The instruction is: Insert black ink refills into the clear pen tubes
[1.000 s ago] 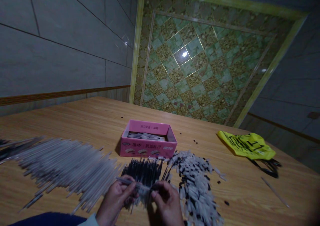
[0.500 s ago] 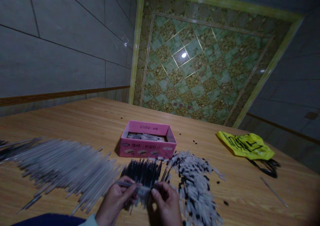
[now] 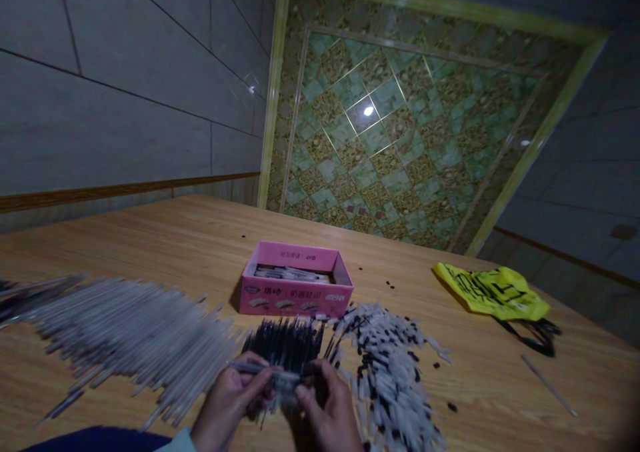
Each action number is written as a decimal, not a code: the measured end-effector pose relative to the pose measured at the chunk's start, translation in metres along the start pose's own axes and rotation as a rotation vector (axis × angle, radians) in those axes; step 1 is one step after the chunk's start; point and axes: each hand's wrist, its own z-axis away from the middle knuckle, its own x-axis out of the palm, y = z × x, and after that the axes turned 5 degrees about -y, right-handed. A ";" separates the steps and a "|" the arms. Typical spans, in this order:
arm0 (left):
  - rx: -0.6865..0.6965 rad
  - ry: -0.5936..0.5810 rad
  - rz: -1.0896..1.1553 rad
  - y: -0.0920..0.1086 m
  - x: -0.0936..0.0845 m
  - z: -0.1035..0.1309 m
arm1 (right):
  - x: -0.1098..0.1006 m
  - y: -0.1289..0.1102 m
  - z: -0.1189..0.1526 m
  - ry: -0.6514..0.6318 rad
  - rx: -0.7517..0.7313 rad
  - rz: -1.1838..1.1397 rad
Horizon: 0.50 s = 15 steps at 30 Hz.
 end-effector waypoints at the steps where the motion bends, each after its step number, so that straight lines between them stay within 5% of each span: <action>1: -0.007 -0.005 0.000 -0.001 0.000 0.000 | 0.000 0.000 0.000 0.010 -0.015 0.028; 6: 0.010 -0.034 -0.011 -0.005 -0.001 -0.001 | 0.000 0.004 0.001 -0.098 0.054 0.134; 15: -0.009 -0.047 -0.005 -0.010 -0.004 -0.004 | -0.001 0.008 0.001 -0.084 0.025 0.201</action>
